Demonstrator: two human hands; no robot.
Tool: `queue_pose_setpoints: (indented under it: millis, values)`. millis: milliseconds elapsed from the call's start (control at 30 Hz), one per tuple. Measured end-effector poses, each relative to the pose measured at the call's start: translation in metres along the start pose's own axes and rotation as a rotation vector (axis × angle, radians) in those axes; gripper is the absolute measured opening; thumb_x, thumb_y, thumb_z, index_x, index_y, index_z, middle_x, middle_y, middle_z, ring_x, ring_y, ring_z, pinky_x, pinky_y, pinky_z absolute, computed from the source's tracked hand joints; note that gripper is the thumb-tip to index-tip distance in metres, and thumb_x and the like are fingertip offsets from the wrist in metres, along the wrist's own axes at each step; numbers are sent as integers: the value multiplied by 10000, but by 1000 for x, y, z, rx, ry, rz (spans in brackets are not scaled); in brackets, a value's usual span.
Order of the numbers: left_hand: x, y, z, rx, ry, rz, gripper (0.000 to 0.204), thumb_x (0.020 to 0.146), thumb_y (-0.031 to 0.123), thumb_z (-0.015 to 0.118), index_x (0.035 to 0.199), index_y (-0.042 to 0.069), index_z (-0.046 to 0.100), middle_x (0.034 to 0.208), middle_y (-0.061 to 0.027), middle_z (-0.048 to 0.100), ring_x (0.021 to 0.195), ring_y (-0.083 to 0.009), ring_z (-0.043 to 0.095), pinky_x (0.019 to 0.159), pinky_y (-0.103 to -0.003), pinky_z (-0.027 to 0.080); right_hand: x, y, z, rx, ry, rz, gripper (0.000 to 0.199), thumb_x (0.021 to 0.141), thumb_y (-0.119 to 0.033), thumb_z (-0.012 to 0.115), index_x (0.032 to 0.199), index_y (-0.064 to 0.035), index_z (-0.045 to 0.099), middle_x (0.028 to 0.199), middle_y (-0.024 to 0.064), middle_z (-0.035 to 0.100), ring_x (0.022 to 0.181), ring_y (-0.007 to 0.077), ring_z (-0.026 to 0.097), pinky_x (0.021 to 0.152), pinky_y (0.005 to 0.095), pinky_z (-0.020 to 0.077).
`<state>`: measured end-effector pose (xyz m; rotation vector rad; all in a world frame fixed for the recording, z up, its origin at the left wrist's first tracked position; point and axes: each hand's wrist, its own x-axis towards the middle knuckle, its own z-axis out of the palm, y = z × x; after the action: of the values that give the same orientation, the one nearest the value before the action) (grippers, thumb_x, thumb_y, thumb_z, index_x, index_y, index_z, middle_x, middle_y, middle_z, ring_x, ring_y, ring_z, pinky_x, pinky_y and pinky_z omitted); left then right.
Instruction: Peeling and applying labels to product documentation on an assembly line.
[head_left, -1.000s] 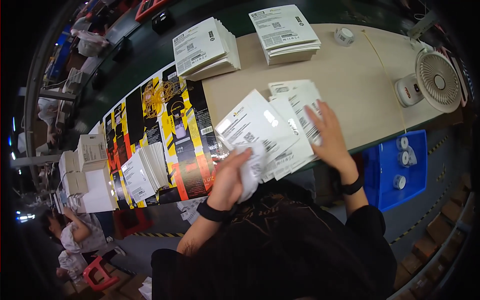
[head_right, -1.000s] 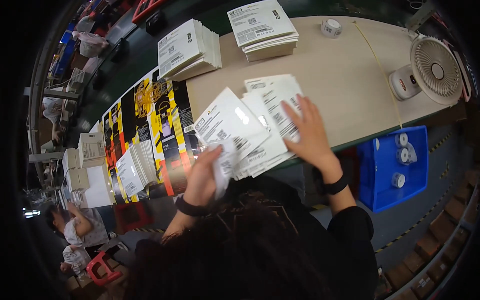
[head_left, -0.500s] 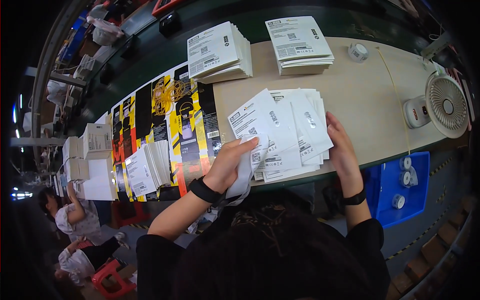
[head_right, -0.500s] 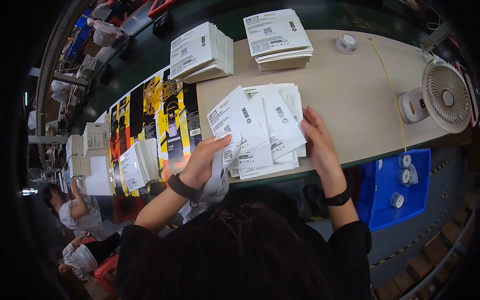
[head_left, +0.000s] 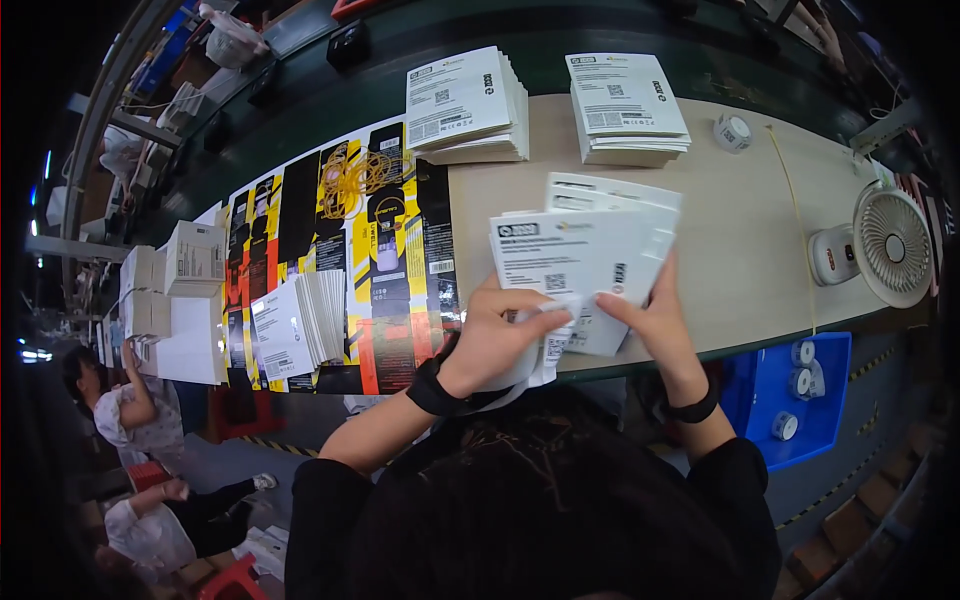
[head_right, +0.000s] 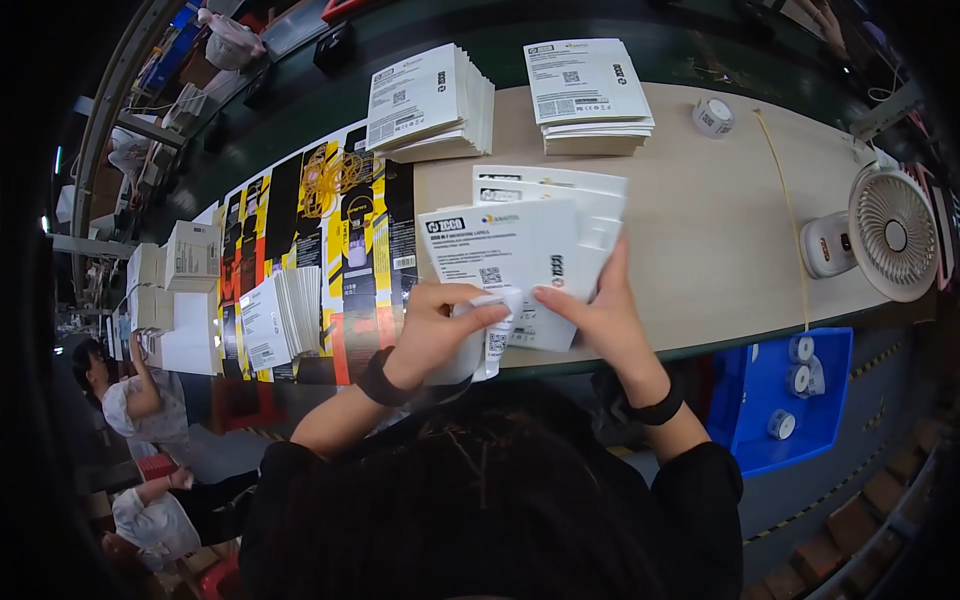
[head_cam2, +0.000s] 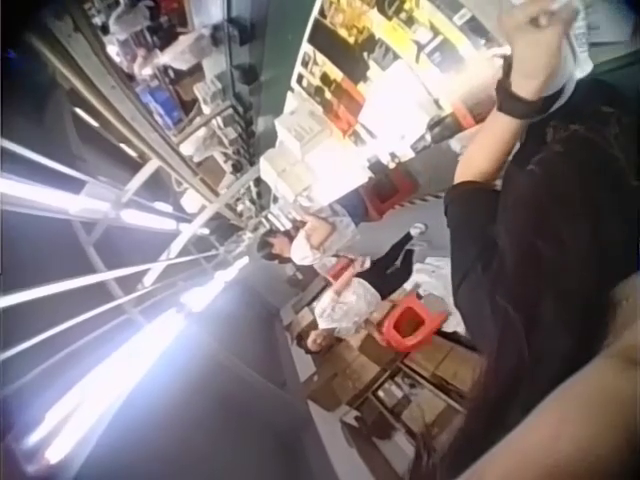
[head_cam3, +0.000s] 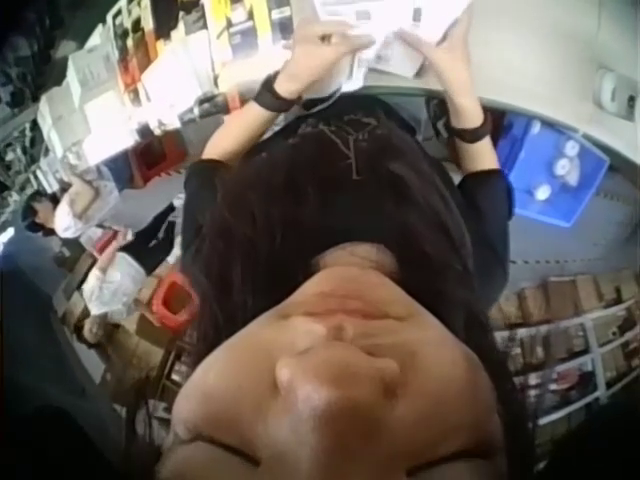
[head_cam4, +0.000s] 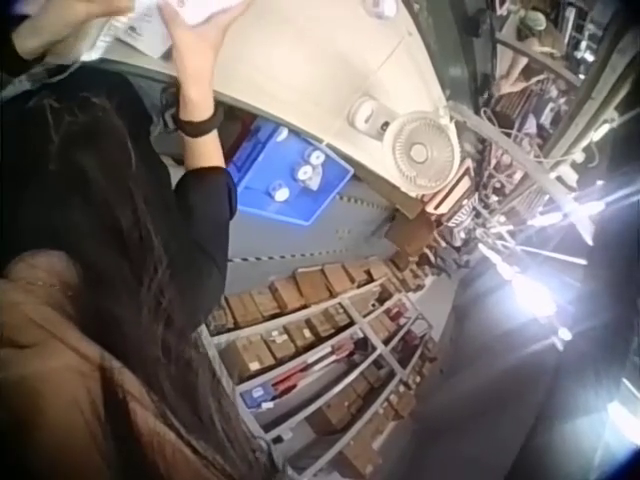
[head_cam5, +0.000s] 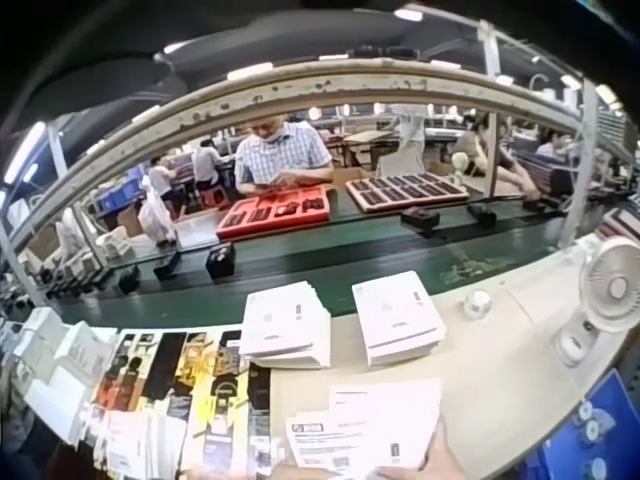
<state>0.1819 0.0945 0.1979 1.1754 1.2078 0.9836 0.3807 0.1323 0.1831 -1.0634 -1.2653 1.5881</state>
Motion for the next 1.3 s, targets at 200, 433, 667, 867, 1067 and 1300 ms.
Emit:
queue_pose_setpoints:
  millis: [200,433,667,867,1067,1300]
  values:
    - [-20,10,-38,294,-202,242,136,635,112,745,759,77,702,1158,-175,542,1156,-301,443,957,-385,340,2,-10,14,-24,-62,-270,1185,581,-130,815,1406,-82,-35,1290,147,371,1211,255,366,1009,376,306]
    - [-25,-35,-62,374,-193,435,145,642,133,742,749,53,687,1378,-189,293,1261,-328,298,1004,-373,276,4,35,24,-72,-126,-367,1235,527,-152,838,1408,-92,-25,1354,175,297,1255,287,317,1028,393,284]
    - [-32,-53,-45,295,-178,420,125,664,136,735,764,71,697,1369,-201,280,1257,-323,308,1003,-370,285,-10,60,44,-47,-60,-380,1170,544,-138,822,1406,-79,33,1358,164,282,1254,277,312,1033,388,279]
    - [-39,-67,-51,252,-88,357,126,666,123,734,781,80,705,1387,-189,243,1251,-310,321,1003,-383,288,-13,76,40,-101,-116,-247,1115,555,-119,816,1392,-78,80,1333,150,298,1248,270,308,1031,381,278]
    - [-47,-57,-50,203,-12,478,139,658,98,724,792,63,706,1392,-168,278,1294,-311,272,1025,-403,261,-12,77,51,-160,-67,-484,1080,554,-137,819,1375,-66,120,1277,148,359,1237,265,333,1033,393,275]
    - [-63,-87,-57,158,-3,353,169,639,70,716,803,34,695,1395,-179,274,1296,-325,271,1035,-410,244,-8,105,48,-335,-96,-462,763,579,-85,786,1206,-61,352,1133,98,432,1095,229,445,1043,408,267]
